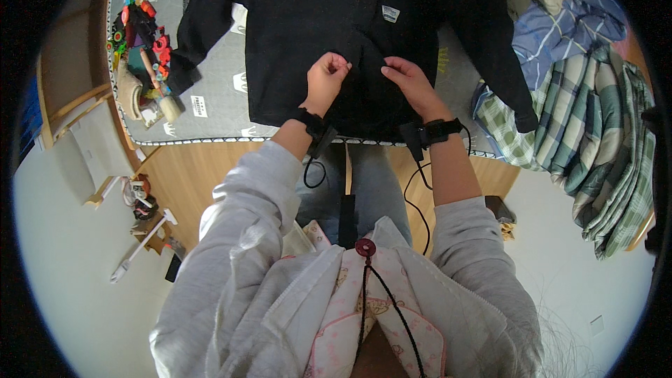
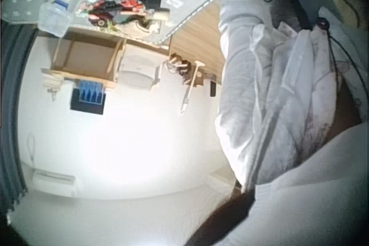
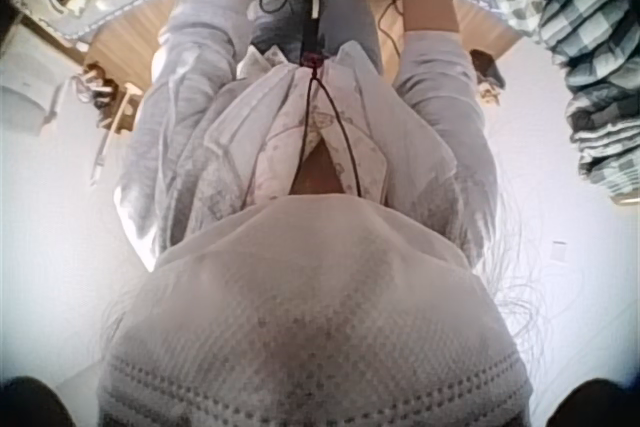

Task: The person buttons a black long-sleeved shirt laid on a patterned mat, then folds the sleeves inward and folds the shirt in half. The shirt is placed on a stack of other folded clothes.

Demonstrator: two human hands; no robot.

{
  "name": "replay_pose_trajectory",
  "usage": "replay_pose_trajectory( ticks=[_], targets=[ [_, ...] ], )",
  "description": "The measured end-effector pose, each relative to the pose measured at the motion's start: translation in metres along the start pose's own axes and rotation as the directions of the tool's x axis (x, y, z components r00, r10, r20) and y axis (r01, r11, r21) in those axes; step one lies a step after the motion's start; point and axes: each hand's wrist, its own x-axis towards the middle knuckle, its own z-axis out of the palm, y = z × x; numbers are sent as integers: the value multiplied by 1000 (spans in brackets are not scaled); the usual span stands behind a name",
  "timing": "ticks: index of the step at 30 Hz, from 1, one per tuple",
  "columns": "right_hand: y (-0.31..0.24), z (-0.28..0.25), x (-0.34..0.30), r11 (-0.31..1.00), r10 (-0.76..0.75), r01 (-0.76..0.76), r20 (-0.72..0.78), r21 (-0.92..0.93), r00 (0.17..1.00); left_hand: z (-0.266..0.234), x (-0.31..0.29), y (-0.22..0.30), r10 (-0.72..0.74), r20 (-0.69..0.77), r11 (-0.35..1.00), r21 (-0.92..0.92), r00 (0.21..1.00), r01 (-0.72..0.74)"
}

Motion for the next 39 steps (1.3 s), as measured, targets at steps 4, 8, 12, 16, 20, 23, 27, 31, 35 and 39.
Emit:
replay_pose_trajectory(
  ticks=[4, 8, 12, 16, 20, 23, 27, 31, 35, 39],
  targets=[
    [-2, 5, 1, 999, 30, -31, 65, 18, 997, -16, -5, 5, -61, 162, 984, -158, 985, 87],
    [-1, 15, -3, 1000, 30, -30, 19, 0, 999, -19, -8, 14, -85, 233, 949, -276, 969, 150],
    [-4, 26, -4, 998, -2, 2, -1, -60, 1000, -22, -9, 23, -111, 293, 944, -269, 950, 193],
    [-8, 32, -1, 967, -87, 87, 10, -239, 996, -27, -8, 30, -138, 303, 960, -193, 943, 203],
    [-9, 39, -3, 930, -145, 127, -25, -345, 989, -33, -8, 35, -177, 336, 951, -185, 925, 249],
    [-11, 41, -3, 939, -115, 93, -47, -331, 992, -34, -8, 37, -192, 331, 938, -214, 924, 272],
    [-7, 46, -7, 958, -113, 80, -104, -277, 988, -31, -6, 37, -186, 331, 957, -153, 925, 247],
    [1, 52, -6, 973, -129, 88, -184, -216, 974, -30, -2, 34, -188, 337, 959, -138, 922, 246],
    [11, 53, -3, 982, -121, 88, -199, -170, 972, -29, -2, 33, -197, 337, 961, -117, 920, 249],
    [12, 57, -4, 937, -207, 113, -264, -332, 942, -24, -4, 34, -246, 323, 956, -73, 914, 283]
  ],
)
